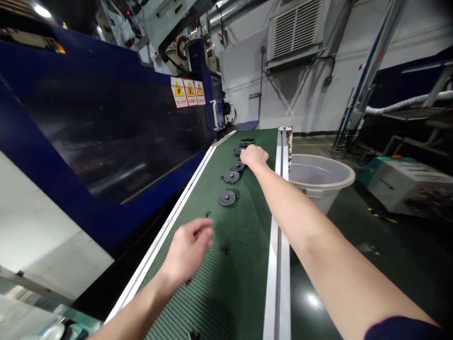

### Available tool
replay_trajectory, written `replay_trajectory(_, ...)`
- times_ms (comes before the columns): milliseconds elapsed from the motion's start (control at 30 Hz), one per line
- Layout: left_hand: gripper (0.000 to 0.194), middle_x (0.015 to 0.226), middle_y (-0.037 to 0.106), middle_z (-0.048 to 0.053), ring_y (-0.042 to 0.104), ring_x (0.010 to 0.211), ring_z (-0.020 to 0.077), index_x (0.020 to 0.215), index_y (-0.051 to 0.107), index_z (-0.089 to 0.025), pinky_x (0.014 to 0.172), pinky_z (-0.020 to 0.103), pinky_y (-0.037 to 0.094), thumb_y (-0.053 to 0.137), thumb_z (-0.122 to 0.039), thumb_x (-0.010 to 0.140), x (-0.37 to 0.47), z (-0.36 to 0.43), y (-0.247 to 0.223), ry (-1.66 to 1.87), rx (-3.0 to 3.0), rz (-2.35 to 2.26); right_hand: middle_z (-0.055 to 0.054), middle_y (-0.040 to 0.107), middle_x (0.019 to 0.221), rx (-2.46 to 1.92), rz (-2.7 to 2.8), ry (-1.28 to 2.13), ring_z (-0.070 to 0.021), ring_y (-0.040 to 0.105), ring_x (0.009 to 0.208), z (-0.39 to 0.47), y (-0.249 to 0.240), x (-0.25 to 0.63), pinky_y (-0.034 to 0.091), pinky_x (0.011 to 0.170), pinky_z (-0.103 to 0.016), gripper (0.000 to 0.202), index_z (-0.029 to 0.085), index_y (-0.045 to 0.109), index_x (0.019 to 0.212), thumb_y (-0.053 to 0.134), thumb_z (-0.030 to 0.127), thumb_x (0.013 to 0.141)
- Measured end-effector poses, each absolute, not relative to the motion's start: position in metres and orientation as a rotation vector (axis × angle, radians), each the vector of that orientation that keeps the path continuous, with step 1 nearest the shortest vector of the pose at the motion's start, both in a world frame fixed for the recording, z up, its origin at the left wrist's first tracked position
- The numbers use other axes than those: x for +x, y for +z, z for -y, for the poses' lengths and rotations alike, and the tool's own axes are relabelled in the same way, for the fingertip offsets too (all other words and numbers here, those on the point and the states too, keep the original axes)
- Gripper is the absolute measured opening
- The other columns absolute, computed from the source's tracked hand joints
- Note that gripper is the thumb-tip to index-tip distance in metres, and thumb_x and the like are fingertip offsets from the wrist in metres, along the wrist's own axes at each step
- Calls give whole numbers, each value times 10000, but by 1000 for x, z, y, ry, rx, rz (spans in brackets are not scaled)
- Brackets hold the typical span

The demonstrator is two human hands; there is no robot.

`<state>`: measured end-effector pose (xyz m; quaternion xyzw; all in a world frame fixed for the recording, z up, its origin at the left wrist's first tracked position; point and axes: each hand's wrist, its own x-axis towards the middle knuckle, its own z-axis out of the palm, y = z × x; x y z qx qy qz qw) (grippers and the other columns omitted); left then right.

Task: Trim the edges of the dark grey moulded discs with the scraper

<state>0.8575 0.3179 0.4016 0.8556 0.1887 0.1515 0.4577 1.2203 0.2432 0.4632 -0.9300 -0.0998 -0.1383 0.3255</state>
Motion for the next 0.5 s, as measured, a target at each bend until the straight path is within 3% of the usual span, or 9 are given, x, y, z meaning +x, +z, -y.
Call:
replay_trajectory(100, 327, 989, 801, 110, 759, 811, 217, 1243, 700, -141, 770, 343, 583, 572, -306, 990, 945, -325, 410, 447, 2190, -606, -217, 701, 1237, -2419, 237, -407, -331, 658, 1206, -250, 460, 1229, 509, 1043, -504, 303, 70, 689, 1160, 619, 341, 1042)
replay_trajectory(200, 330, 1139, 768, 128, 726, 1056, 266, 1173, 710, -145, 975, 471, 554, 650, -408, 982, 1007, -325, 413, 524, 2260, -711, -293, 689, 1237, -2397, 272, -472, -385, 662, 1198, -255, 454, 1230, 500, 1015, -508, 316, 30, 625, 1228, 567, 271, 1032)
replay_trajectory(300, 344, 1200, 740, 115, 669, 1185, 288, 1093, 720, -161, 1071, 547, 494, 673, -477, 969, 1049, -321, 418, 587, 2284, -760, -294, 699, 1206, -2382, 372, -553, -375, 681, 1161, -260, 449, 1225, 493, 1014, -488, 349, 30, 533, 1298, 538, 243, 1022)
replay_trajectory(400, 278, 1120, 746, 92, 681, 1119, 268, 985, 721, -166, 1031, 509, 512, 707, -442, 950, 1076, -318, 423, 628, 2236, -762, -255, 729, 1142, -2361, 476, -590, -354, 702, 1097, -263, 444, 1222, 502, 992, -458, 329, 63, 519, 1284, 522, 261, 1022)
replay_trajectory(500, 211, 917, 718, 37, 674, 891, 206, 861, 691, -170, 850, 393, 547, 730, -368, 926, 1074, -316, 426, 670, 2130, -687, -231, 736, 1136, -2318, 491, -592, -365, 701, 1084, -260, 442, 1223, 510, 965, -470, 324, 89, 540, 1270, 486, 309, 1039)
